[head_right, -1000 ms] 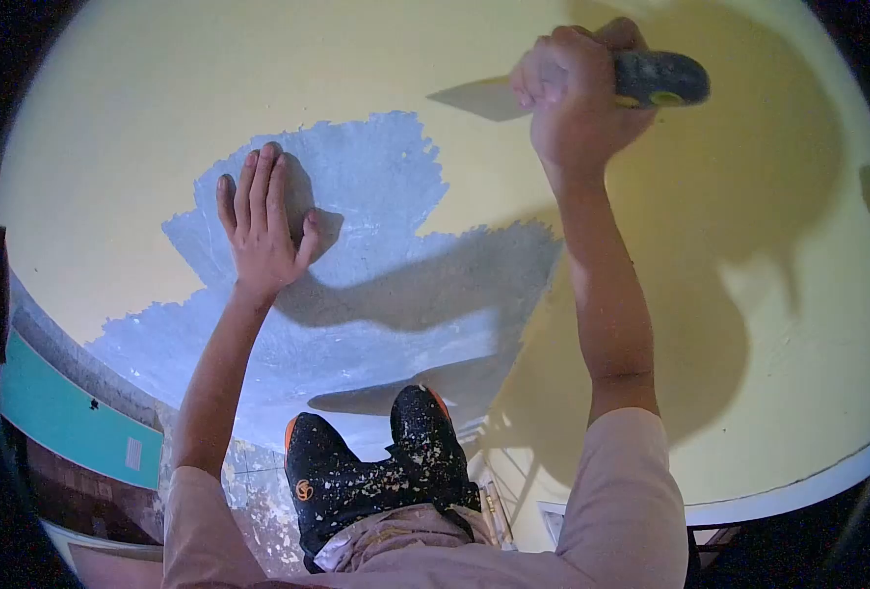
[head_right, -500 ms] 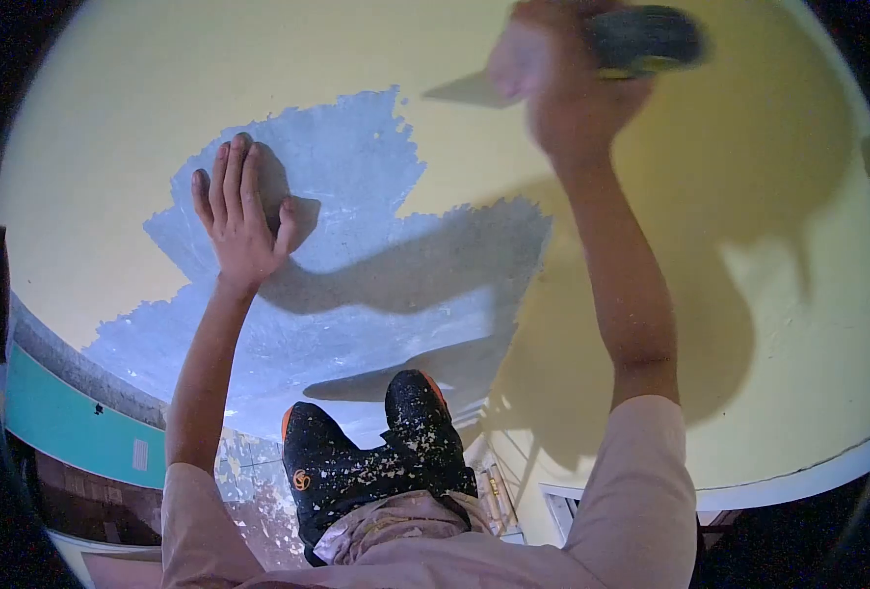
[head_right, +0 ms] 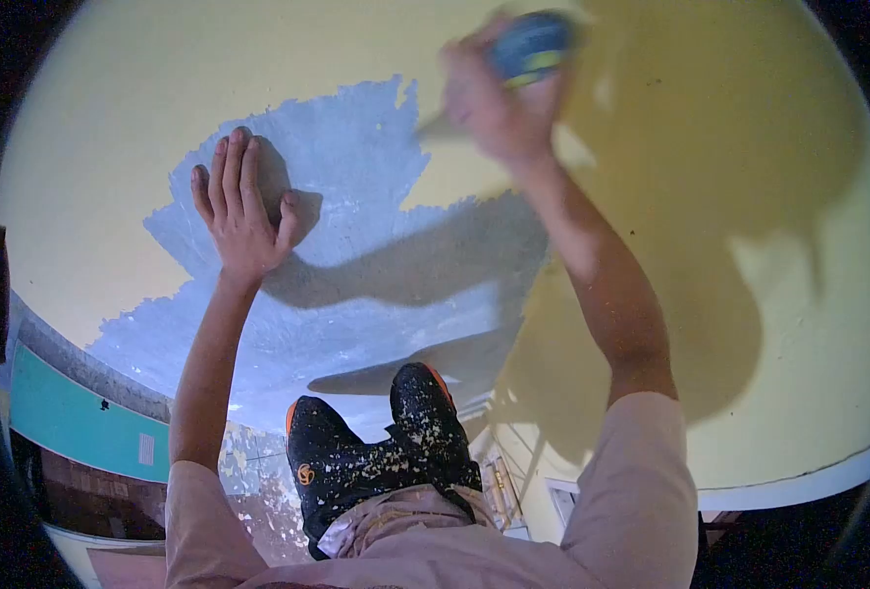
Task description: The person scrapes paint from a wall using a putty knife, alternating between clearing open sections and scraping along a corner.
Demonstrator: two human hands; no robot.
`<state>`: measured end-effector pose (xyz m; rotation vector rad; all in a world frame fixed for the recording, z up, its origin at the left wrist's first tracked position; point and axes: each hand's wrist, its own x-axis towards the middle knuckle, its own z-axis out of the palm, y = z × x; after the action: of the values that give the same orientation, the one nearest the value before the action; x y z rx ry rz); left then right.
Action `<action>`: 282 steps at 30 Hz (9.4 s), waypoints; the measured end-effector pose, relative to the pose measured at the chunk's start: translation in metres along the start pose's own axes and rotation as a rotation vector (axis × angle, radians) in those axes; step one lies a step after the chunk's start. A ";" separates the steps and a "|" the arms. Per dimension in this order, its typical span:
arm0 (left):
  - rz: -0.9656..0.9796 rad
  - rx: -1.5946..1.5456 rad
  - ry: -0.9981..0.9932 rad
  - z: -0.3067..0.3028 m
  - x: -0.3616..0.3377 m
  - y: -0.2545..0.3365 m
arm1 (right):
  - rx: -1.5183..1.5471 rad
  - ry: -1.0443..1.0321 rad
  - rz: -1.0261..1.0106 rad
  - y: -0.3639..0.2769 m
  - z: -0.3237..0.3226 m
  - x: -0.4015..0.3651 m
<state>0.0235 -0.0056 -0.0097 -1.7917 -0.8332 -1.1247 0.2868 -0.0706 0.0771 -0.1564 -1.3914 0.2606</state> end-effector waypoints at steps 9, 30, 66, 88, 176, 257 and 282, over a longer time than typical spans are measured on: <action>-0.001 -0.011 0.014 -0.002 0.001 0.001 | -0.159 0.150 0.024 0.003 -0.007 -0.054; 0.003 0.014 0.040 0.004 0.001 -0.002 | 0.359 0.053 0.176 0.010 -0.030 -0.108; -0.178 -0.606 -0.896 -0.053 -0.203 0.104 | 0.019 0.671 0.880 -0.057 0.011 -0.334; -0.520 -0.469 -1.441 -0.199 -0.314 0.084 | 0.150 0.585 0.921 -0.062 0.116 -0.290; -1.216 -0.596 -1.449 -0.254 -0.322 0.059 | -0.798 -0.590 1.895 -0.112 -0.002 -0.433; -0.384 -1.024 -1.689 -0.125 -0.467 0.075 | -0.784 -0.009 1.636 -0.108 -0.020 -0.460; -0.748 -1.409 -1.198 -0.100 -0.413 0.120 | -0.874 0.049 0.970 -0.080 0.038 -0.348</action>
<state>-0.0663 -0.1871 -0.4025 -3.6956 -1.7104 -1.0338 0.2025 -0.2443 -0.2255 -1.5631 -1.2067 0.4176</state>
